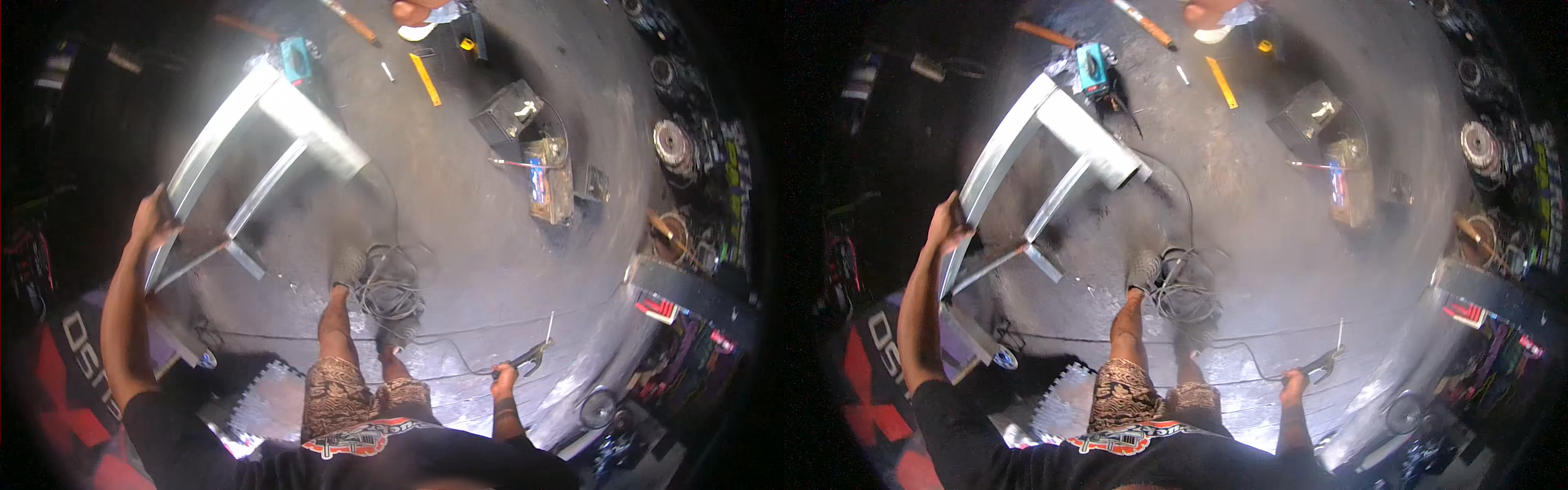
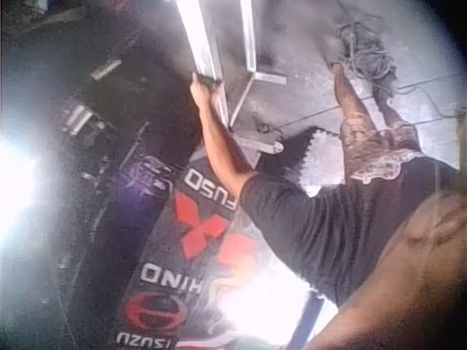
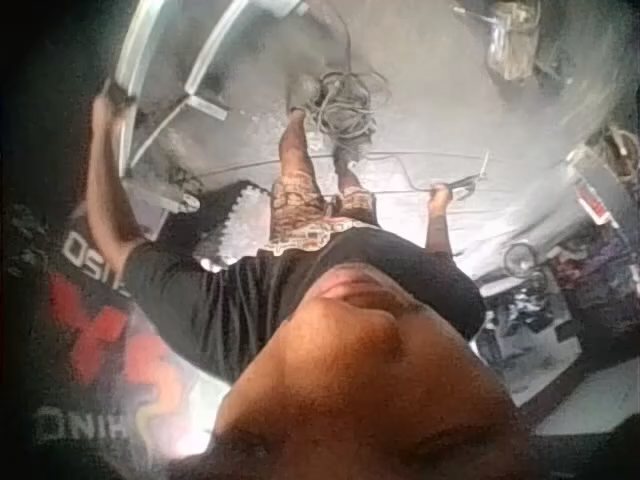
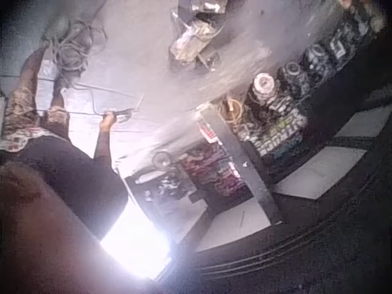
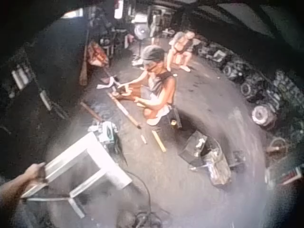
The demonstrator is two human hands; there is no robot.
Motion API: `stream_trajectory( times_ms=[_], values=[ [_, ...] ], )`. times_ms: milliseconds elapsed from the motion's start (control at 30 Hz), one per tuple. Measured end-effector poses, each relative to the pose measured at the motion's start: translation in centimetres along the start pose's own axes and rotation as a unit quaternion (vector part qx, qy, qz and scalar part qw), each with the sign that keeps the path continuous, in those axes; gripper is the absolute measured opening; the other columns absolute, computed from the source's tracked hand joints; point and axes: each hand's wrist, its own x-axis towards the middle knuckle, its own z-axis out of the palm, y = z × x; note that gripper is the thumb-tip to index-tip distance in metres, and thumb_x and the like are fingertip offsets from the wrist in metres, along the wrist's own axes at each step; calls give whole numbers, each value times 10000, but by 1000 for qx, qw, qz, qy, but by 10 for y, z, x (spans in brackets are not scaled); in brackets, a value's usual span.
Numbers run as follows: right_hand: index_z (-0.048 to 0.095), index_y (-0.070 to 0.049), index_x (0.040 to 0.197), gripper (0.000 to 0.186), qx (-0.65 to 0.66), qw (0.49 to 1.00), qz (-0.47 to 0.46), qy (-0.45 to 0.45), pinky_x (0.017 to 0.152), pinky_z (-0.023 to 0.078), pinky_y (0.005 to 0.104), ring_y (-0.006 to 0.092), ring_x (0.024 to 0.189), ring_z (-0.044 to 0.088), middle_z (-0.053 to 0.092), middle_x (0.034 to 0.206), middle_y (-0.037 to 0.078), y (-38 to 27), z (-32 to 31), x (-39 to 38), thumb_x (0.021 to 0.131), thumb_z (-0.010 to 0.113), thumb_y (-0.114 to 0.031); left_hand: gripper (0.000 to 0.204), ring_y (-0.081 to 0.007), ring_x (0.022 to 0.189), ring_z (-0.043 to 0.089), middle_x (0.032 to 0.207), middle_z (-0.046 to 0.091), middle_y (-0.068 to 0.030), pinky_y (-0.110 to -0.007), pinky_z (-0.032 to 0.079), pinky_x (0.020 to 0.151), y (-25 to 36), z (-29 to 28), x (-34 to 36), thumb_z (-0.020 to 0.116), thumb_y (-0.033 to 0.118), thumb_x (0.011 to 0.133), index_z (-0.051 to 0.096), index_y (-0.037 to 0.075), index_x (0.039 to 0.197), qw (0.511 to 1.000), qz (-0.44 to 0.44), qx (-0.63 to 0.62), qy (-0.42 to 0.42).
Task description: Assembling and welding a rectangular metal frame on the floor.
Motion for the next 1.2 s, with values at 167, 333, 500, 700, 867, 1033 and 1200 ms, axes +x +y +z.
stream_trajectory(
  times_ms=[167,333,500,700,867,1033,1200],
  values=[
    [463,-93,598,159,-14,999,22,40,530,382,302,170,557,456,450,623,18,16,-8,-2,563,535,43,900,-235,1119,565,1177,600,-180,-294,421,937,-44,11,-15,752,-61,543,374,-16,1359,997,-73,-36,20],
    [450,-69,601,146,-32,999,4,28,574,439,340,218,543,492,466,597,64,9,3,-6,553,508,56,500,-340,927,612,974,608,-217,-333,467,828,-62,52,5,629,-51,660,499,-7,1141,960,-118,-250,37],
    [468,-78,657,181,-20,1000,14,12,550,424,318,196,557,494,458,625,35,-4,19,-16,559,536,58,417,-395,960,554,961,579,-215,-412,456,850,-58,43,38,552,-48,684,477,5,1090,998,-44,23,29],
    [479,-77,785,260,-5,1000,8,-2,534,409,288,155,572,485,446,652,-1,-6,34,-28,580,553,65,453,-369,1080,519,1089,563,-175,-450,437,885,-30,50,59,577,-3,684,456,42,1118,983,-5,157,96],
    [470,-94,689,202,-2,1000,-3,-25,528,406,284,144,541,466,432,616,-6,2,37,-28,573,536,57,695,-375,1127,497,1166,534,-185,-444,434,930,-27,59,51,702,96,606,403,41,1231,981,-54,163,87],
    [450,-106,632,190,36,999,1,-7,518,407,293,151,525,462,440,604,-2,18,27,-19,567,529,54,967,-367,1330,309,1458,272,-206,-422,277,1098,-13,77,35,650,43,648,133,91,1463,970,-29,181,161],
    [453,-97,656,182,54,998,5,-29,541,449,313,177,532,483,443,618,11,48,-11,-19,561,512,45,902,-374,1348,269,1473,239,-220,-439,281,1084,3,111,-31,681,91,702,178,67,1450,960,-4,113,254]
  ],
)
